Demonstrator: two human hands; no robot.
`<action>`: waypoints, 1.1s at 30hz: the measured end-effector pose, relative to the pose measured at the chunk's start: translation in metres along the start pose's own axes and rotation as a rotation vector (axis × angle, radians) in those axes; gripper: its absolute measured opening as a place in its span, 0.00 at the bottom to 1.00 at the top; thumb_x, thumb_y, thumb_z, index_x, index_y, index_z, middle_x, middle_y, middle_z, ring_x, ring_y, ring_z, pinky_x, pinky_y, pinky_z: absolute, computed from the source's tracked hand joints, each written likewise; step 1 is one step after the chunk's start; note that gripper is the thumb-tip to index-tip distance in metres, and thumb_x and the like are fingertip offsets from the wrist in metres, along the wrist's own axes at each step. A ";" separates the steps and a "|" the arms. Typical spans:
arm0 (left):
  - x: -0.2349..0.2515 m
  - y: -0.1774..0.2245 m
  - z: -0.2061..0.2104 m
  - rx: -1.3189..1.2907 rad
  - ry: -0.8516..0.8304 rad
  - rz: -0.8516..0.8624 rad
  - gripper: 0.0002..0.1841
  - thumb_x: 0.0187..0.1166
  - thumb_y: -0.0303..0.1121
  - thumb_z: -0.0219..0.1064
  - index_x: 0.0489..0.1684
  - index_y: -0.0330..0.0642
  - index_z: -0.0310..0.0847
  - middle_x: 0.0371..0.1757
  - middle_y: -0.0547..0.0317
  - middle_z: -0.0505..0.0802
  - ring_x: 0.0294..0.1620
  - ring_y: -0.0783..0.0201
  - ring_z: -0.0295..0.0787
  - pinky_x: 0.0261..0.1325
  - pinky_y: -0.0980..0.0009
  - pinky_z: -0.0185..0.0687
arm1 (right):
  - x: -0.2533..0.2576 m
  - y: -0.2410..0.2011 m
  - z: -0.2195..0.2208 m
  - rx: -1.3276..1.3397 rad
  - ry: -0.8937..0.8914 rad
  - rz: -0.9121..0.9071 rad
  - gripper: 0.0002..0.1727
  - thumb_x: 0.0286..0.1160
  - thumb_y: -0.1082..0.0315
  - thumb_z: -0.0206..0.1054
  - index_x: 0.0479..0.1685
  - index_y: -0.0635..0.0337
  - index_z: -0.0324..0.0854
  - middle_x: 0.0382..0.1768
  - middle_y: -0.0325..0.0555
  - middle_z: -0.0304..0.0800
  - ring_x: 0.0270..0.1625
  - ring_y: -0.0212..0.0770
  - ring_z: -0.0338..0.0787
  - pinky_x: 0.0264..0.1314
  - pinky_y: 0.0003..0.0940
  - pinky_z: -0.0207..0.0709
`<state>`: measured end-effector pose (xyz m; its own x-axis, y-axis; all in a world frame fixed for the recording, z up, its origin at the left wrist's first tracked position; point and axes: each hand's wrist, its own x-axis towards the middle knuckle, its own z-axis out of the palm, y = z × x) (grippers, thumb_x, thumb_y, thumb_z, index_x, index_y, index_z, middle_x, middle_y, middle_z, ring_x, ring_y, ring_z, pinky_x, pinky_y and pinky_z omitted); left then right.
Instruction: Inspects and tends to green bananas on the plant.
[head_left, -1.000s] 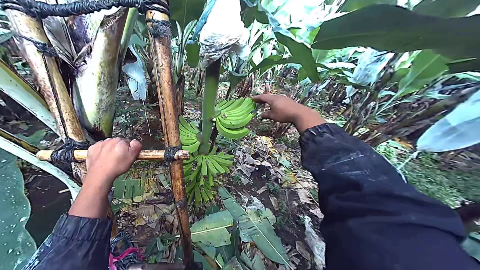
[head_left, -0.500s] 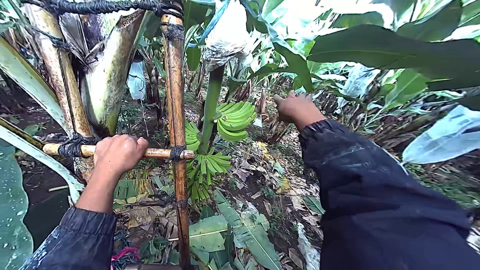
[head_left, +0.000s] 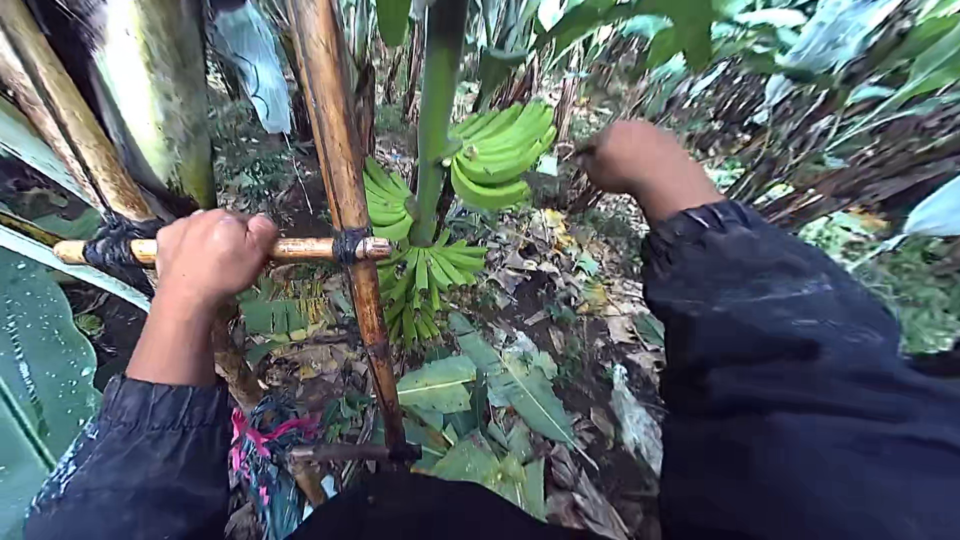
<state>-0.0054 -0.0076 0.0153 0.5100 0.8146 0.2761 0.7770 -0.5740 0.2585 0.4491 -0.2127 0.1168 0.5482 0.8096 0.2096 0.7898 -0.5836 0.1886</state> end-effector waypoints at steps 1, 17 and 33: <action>0.000 0.002 -0.001 0.002 0.009 -0.006 0.38 0.84 0.57 0.33 0.24 0.34 0.80 0.40 0.28 0.90 0.52 0.25 0.87 0.46 0.23 0.69 | -0.013 0.003 0.016 0.043 -0.137 0.021 0.19 0.85 0.57 0.65 0.54 0.65 0.89 0.54 0.77 0.88 0.63 0.81 0.84 0.60 0.88 0.68; 0.002 0.006 -0.003 0.038 0.010 -0.061 0.37 0.84 0.57 0.34 0.26 0.33 0.80 0.41 0.27 0.89 0.53 0.26 0.86 0.49 0.21 0.68 | -0.054 -0.083 0.251 0.998 -0.428 0.035 0.15 0.87 0.62 0.65 0.53 0.68 0.83 0.41 0.54 0.92 0.41 0.47 0.93 0.53 0.52 0.86; 0.010 0.005 0.006 0.034 0.044 -0.145 0.38 0.83 0.59 0.36 0.25 0.35 0.82 0.37 0.31 0.90 0.49 0.29 0.87 0.49 0.21 0.68 | -0.089 -0.110 0.315 1.567 -0.675 -0.086 0.11 0.83 0.60 0.68 0.46 0.60 0.83 0.38 0.45 0.93 0.36 0.37 0.91 0.40 0.34 0.85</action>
<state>0.0062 -0.0020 0.0140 0.3759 0.8839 0.2784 0.8537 -0.4471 0.2669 0.3999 -0.2009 -0.2253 0.1776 0.9543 -0.2403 0.0895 -0.2588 -0.9618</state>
